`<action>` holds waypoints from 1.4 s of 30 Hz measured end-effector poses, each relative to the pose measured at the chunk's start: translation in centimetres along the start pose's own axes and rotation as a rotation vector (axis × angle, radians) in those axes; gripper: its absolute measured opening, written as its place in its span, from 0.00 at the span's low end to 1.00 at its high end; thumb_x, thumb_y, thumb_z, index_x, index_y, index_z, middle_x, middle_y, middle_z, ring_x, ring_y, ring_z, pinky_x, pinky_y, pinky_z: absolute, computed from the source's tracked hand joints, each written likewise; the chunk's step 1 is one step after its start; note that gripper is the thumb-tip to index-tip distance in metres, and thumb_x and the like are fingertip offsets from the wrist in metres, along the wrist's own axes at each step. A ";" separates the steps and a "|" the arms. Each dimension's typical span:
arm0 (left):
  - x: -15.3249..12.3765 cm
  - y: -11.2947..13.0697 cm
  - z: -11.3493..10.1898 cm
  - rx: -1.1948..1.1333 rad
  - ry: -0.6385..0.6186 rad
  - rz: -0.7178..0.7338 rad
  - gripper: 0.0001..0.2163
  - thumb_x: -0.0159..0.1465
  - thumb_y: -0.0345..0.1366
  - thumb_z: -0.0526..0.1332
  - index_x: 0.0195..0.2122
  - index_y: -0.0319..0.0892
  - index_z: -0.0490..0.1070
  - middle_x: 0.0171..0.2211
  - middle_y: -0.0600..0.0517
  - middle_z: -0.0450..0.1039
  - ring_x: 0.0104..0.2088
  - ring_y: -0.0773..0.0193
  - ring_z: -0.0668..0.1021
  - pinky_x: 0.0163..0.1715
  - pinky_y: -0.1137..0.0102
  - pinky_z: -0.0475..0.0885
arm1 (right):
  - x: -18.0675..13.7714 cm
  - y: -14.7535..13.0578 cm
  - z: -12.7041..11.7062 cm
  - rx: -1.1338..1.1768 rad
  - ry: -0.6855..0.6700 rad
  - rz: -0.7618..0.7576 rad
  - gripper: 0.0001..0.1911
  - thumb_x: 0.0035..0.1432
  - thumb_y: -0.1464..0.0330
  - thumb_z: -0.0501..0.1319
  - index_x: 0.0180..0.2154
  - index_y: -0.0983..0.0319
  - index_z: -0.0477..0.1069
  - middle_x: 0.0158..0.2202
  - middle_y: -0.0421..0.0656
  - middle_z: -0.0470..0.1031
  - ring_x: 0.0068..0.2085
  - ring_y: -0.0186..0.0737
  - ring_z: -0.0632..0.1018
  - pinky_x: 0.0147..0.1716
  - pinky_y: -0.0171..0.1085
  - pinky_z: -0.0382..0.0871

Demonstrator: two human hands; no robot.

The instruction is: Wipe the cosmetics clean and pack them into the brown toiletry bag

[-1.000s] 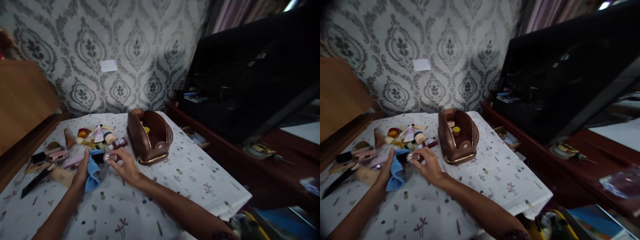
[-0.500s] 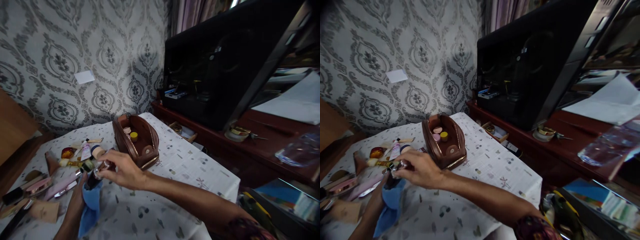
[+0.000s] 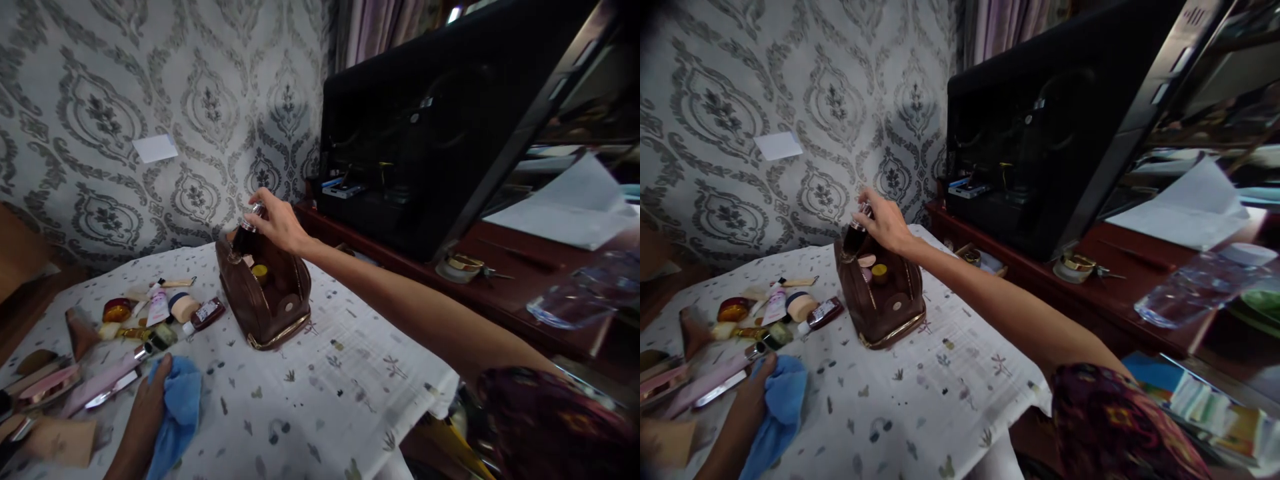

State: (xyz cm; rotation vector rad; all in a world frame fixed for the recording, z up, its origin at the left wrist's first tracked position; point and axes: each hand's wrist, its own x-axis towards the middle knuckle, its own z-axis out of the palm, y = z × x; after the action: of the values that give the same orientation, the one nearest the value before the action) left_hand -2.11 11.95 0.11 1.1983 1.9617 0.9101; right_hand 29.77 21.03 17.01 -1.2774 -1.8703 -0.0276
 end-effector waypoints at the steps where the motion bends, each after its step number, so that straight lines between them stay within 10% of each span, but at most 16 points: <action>1: -0.3 0.1 0.1 -0.007 -0.010 0.005 0.21 0.55 0.59 0.54 0.33 0.45 0.69 0.29 0.50 0.76 0.41 0.47 0.78 0.42 0.59 0.73 | 0.5 0.3 0.2 -0.014 -0.009 -0.001 0.14 0.64 0.65 0.55 0.49 0.66 0.64 0.35 0.41 0.74 0.36 0.39 0.74 0.40 0.36 0.65; 12: -0.2 0.4 -0.2 0.019 -0.245 0.014 0.22 0.49 0.63 0.56 0.20 0.48 0.62 0.19 0.52 0.69 0.28 0.53 0.75 0.31 0.63 0.73 | 1.6 2.1 1.6 -0.292 -0.120 0.009 0.13 0.62 0.71 0.53 0.50 0.64 0.64 0.43 0.46 0.76 0.43 0.45 0.74 0.42 0.37 0.64; 24: -0.5 0.2 0.2 0.047 -0.108 -0.065 0.19 0.51 0.58 0.58 0.27 0.47 0.68 0.28 0.48 0.77 0.44 0.45 0.77 0.45 0.58 0.73 | 1.7 2.5 4.4 -0.486 -0.409 -0.006 0.18 0.64 0.75 0.52 0.55 0.64 0.66 0.49 0.54 0.76 0.48 0.50 0.77 0.43 0.39 0.69; 42: -1.7 0.1 0.6 0.053 -0.159 0.109 0.23 0.56 0.62 0.54 0.22 0.46 0.64 0.22 0.52 0.71 0.31 0.52 0.76 0.37 0.64 0.71 | 2.4 2.7 5.7 -0.541 -0.558 0.047 0.17 0.61 0.76 0.56 0.50 0.68 0.74 0.49 0.57 0.77 0.51 0.51 0.77 0.47 0.40 0.71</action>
State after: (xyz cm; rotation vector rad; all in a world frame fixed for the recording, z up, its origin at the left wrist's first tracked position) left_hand -0.93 10.51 0.12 1.3764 1.8182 0.7953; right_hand 28.04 26.66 13.81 -1.8351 -2.4067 -0.1789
